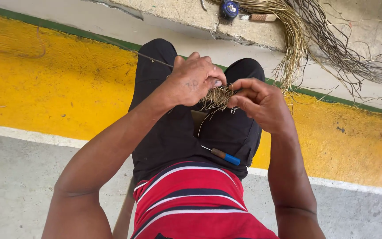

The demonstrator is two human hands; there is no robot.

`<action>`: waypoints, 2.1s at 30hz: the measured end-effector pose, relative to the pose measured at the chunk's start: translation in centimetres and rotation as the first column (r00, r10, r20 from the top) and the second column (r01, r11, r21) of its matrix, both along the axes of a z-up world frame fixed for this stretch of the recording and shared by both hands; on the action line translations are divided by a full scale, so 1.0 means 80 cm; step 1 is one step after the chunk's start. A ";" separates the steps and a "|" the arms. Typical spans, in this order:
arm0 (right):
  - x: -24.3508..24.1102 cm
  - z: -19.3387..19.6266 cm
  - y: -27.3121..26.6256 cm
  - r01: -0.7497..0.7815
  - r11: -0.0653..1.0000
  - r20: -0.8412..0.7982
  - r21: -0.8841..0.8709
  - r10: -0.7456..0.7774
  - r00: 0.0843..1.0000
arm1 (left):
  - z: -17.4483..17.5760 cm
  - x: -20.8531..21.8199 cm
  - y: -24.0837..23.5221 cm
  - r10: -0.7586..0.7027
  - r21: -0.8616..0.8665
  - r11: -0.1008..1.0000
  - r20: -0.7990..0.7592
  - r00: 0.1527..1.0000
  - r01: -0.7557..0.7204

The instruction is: The recorder is weaving a small round mat or basket base using fibers and a needle-like tool.

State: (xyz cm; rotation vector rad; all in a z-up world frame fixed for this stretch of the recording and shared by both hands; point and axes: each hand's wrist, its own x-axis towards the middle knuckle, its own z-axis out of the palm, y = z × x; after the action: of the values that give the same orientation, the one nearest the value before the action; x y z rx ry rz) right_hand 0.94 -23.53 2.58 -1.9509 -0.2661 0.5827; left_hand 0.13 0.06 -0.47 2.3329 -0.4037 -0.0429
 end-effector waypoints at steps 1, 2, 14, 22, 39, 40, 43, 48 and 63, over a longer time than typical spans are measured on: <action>0.000 0.005 0.004 0.001 1.000 0.001 0.000 -0.001 1.000 | -0.001 0.001 -0.001 -0.001 0.000 1.000 0.001 1.000 0.001; -0.001 0.009 0.008 -0.015 0.997 0.089 -0.078 0.022 0.996 | -0.003 0.002 -0.002 0.015 0.002 1.000 -0.003 1.000 -0.015; -0.004 -0.056 0.027 0.115 0.907 0.232 0.404 -0.223 0.947 | 0.001 0.007 -0.001 0.028 -0.033 0.999 -0.072 0.997 -0.030; -0.006 -0.060 0.028 0.123 0.902 0.240 0.414 -0.239 0.941 | 0.001 0.008 -0.001 0.027 -0.037 0.999 -0.075 0.997 -0.030; 0.078 -0.029 0.029 -0.298 0.954 -0.058 -0.028 0.296 0.953 | -0.003 -0.015 -0.001 0.080 -0.222 0.974 0.127 0.989 -0.050; 0.090 -0.042 0.022 -0.292 0.956 -0.058 -0.023 0.290 0.955 | -0.002 -0.015 -0.001 0.073 -0.217 0.975 0.126 0.989 -0.044; 0.120 -0.075 0.010 -0.527 0.830 -0.022 0.181 0.539 0.842 | -0.003 -0.014 0.002 0.085 -0.190 0.979 0.026 0.996 -0.078; 0.146 -0.089 0.017 -0.537 0.841 0.220 0.069 0.512 0.830 | -0.009 -0.006 0.004 0.076 -0.220 0.974 0.062 0.995 -0.060; 0.131 -0.101 0.023 -0.383 0.922 0.420 0.063 0.323 0.848 | -0.021 -0.003 0.002 0.154 -0.191 0.975 0.196 0.969 -0.116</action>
State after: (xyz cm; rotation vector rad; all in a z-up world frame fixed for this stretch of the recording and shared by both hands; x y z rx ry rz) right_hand 11.46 -21.66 -5.52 -1.8748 -0.9231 0.3727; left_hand -0.08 0.25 -2.14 2.1874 -0.3353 0.2962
